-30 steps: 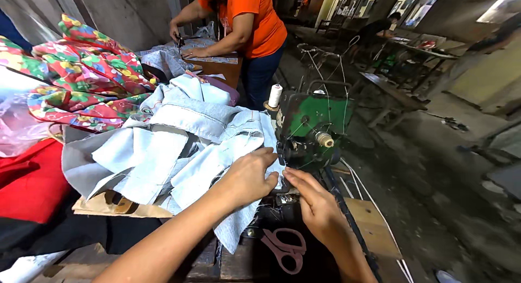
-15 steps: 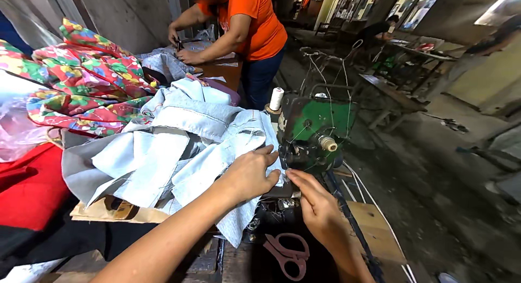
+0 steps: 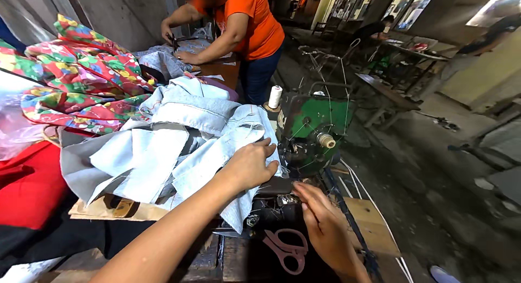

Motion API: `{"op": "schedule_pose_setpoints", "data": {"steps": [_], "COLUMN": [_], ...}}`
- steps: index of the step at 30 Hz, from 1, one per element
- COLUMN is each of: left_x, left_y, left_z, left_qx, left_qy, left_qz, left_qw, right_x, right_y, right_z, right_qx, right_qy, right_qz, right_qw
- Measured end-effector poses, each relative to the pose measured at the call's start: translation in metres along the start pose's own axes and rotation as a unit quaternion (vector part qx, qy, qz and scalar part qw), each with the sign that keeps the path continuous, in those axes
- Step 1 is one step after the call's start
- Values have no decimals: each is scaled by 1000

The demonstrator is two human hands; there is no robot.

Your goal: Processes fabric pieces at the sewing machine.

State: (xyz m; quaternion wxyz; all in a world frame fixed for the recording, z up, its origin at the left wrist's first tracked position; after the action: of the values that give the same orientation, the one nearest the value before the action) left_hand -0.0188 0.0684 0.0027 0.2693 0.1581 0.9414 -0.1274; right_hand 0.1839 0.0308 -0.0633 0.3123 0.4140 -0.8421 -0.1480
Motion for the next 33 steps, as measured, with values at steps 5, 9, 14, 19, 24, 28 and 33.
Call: {"op": "schedule_pose_setpoints", "data": {"steps": [5,9,14,19,24,28,33], "left_x": [0,0,2,3,4,5,2], "left_y": [3,3,7,11,13,14,14], "left_z": [-3,-4,-6,-10,-10,-11,-14], "left_qx": [-7,-10,-17,-19,-20,-18,-7], "left_qy": [-8,-11,-12,-16,-18,-28,-38], "left_qz": [-7,-13,-17,-24,-33,-66,-98], "left_qw": [1000,1000,1000,999,999,997,994], "right_x": [4,13,32,41,46,56,50], "right_y": [-20,-32,-35,-35,-34,-32,-33], "right_z": [8,11,4,7,6,1,11], "right_qx": [17,50,145,216,250,303,309], "right_qy": [16,-4,5,9,-24,-28,-80], "right_qz": [12,16,68,86,102,140,101], "right_qw": [1000,999,987,972,962,942,942]}}
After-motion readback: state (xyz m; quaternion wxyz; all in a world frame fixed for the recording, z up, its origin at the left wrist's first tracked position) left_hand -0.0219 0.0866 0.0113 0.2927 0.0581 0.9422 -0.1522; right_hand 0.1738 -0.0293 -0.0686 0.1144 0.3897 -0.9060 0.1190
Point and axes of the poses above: each hand's wrist, its own y-axis towards the middle knuckle, its own z-axis out of the palm, x = y × z, the point moved 3 cm from there along y, towards the middle knuckle, and after that the axes turned 15 degrees about x, right-handed, at the moved point
